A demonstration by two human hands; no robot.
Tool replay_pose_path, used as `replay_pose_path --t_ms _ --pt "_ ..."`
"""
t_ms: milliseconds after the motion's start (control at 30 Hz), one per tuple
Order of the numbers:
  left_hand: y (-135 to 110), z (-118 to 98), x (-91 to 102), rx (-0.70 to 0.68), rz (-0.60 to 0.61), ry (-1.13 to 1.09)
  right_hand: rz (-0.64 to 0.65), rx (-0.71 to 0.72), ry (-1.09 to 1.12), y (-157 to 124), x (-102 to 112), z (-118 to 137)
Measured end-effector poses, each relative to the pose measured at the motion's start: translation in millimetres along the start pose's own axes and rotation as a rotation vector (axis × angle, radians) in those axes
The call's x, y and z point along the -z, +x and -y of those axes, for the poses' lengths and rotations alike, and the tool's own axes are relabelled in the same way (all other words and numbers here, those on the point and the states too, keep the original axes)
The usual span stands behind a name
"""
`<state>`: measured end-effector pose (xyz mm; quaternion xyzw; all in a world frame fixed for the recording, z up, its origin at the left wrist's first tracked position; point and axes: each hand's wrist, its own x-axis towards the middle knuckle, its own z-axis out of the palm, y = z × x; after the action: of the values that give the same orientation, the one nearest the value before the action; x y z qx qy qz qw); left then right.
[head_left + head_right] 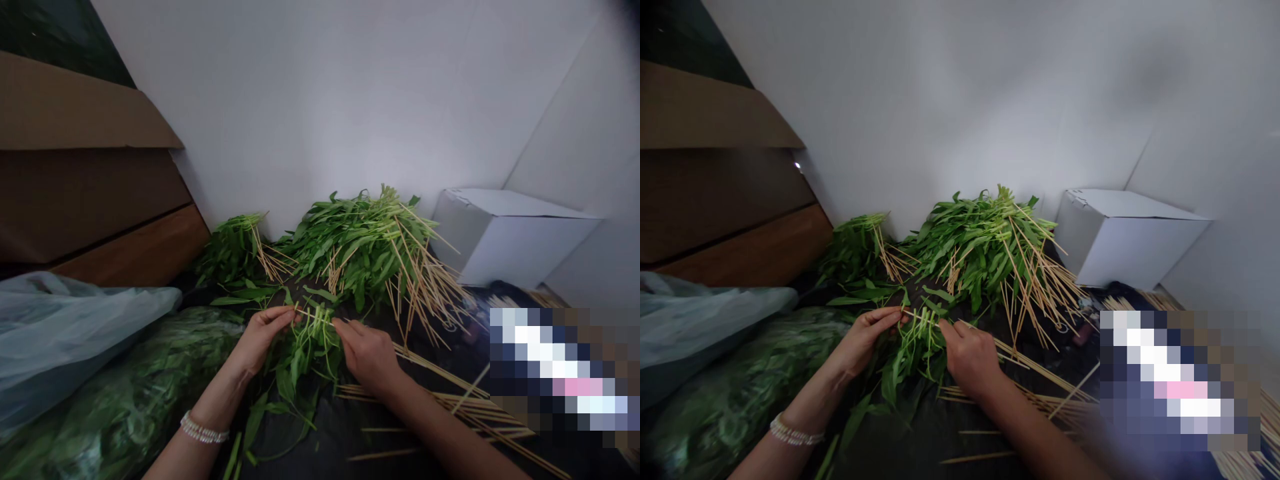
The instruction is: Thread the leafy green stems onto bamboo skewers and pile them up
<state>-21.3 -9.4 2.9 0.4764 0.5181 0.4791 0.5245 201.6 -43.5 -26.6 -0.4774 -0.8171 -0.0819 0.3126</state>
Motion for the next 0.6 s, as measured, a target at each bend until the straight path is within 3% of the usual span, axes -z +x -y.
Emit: replay_pose_path --t_ms 200,433,600 --pt "0.4 -0.7 -0.5 -0.033 -0.033 0.095 0.038 -0.018 -0.013 -0.9 -1.5 0.5" --pt "0.1 3.2 -0.7 0.044 0.002 0.019 0.029 -0.009 0.004 -1.6 -3.2 1.7" --pt "3.5 6.1 2.7 -0.006 -0.001 -0.011 0.021 0.003 -0.003 -0.8 -1.7 2.4"
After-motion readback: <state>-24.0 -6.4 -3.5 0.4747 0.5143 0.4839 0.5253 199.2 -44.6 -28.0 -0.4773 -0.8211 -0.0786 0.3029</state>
